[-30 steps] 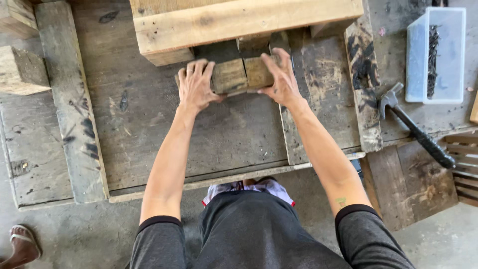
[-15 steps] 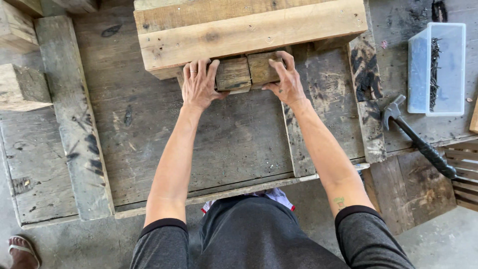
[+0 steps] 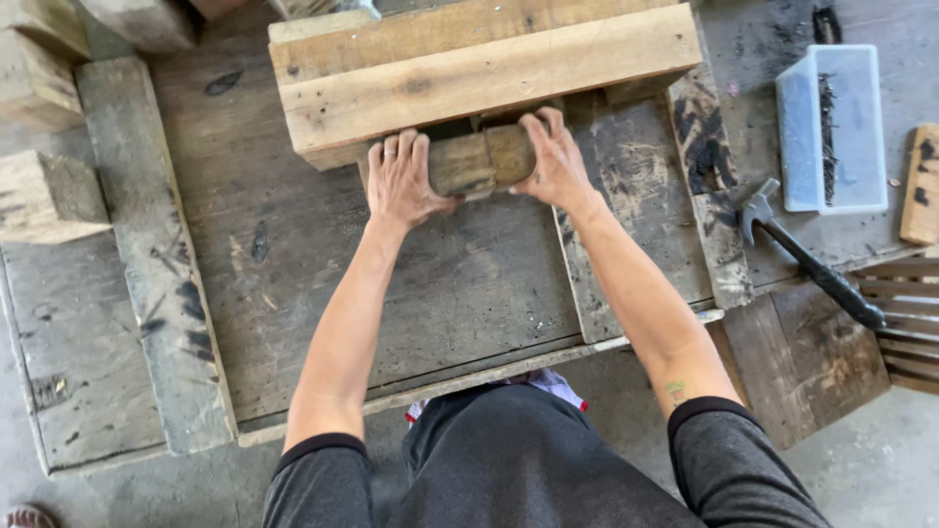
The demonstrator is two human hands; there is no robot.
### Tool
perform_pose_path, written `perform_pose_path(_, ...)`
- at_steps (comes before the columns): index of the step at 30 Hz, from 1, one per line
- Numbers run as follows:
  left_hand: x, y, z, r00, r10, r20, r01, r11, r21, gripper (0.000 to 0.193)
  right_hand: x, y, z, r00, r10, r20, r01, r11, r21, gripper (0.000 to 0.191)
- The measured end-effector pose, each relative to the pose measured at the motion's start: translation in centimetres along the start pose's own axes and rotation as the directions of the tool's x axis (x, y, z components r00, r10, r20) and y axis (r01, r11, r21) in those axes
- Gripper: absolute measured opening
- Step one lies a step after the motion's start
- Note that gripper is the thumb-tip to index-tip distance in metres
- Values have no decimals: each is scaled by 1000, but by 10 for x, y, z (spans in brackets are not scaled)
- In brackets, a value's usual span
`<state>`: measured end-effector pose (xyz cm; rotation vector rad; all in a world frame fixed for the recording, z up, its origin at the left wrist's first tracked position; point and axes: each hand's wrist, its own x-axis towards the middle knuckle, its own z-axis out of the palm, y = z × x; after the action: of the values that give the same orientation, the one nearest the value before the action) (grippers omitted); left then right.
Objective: The person hammers nails into a long wooden plank using a hammer, then sets the plank aside. They then pick up several small wooden blocks, arrange them on the workbench, and place the plank on top of the blocks to test the fit.
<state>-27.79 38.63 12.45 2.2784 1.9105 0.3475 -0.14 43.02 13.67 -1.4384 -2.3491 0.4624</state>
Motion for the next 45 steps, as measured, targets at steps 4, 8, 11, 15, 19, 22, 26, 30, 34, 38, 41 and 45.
perform_pose_path(4,-38,5,-11,986,163,-32,-161,985,54,116,-50,-8,-1,1000,-25,4,26,999,-44,114)
perform_pose_path(8,-54,8,-16,953,304,3,-299,933,199,128,-92,-19,5,999,15,-47,-16,1000,-22,103)
perform_pose_path(11,-39,6,-20,939,335,80,-343,890,300,124,-101,-27,-3,992,99,-72,-92,991,102,96)
perform_pose_path(15,-20,3,-20,928,362,90,-372,887,273,119,-137,-19,-39,970,167,-177,-138,977,165,104)
perform_pose_path(19,-16,2,-16,927,372,52,-374,898,234,105,-220,40,-97,972,122,-199,-102,989,110,107)
perform_pose_path(22,-28,13,-10,934,358,0,-354,923,153,97,-260,96,-132,972,228,-50,-227,973,32,101)
perform_pose_path(26,-76,65,2,953,298,50,-302,941,154,101,-290,147,-174,967,255,13,-250,957,-149,99)
perform_pose_path(30,-130,143,15,953,265,144,-274,961,48,111,-292,154,-172,990,138,21,-134,983,-125,89)
perform_pose_path(34,-170,202,20,983,146,108,-149,989,15,97,-280,148,-156,997,41,61,-36,995,-94,89)
perform_pose_path(38,-178,210,13,982,171,78,-174,984,34,104,-279,151,-162,983,78,164,-82,997,17,91)
perform_pose_path(41,-176,206,13,975,212,69,-215,975,45,109,-290,152,-169,974,79,210,-81,997,-1,95)
perform_pose_path(45,-176,205,16,967,227,117,-233,972,41,135,-301,153,-169,974,47,222,-43,999,-22,100)
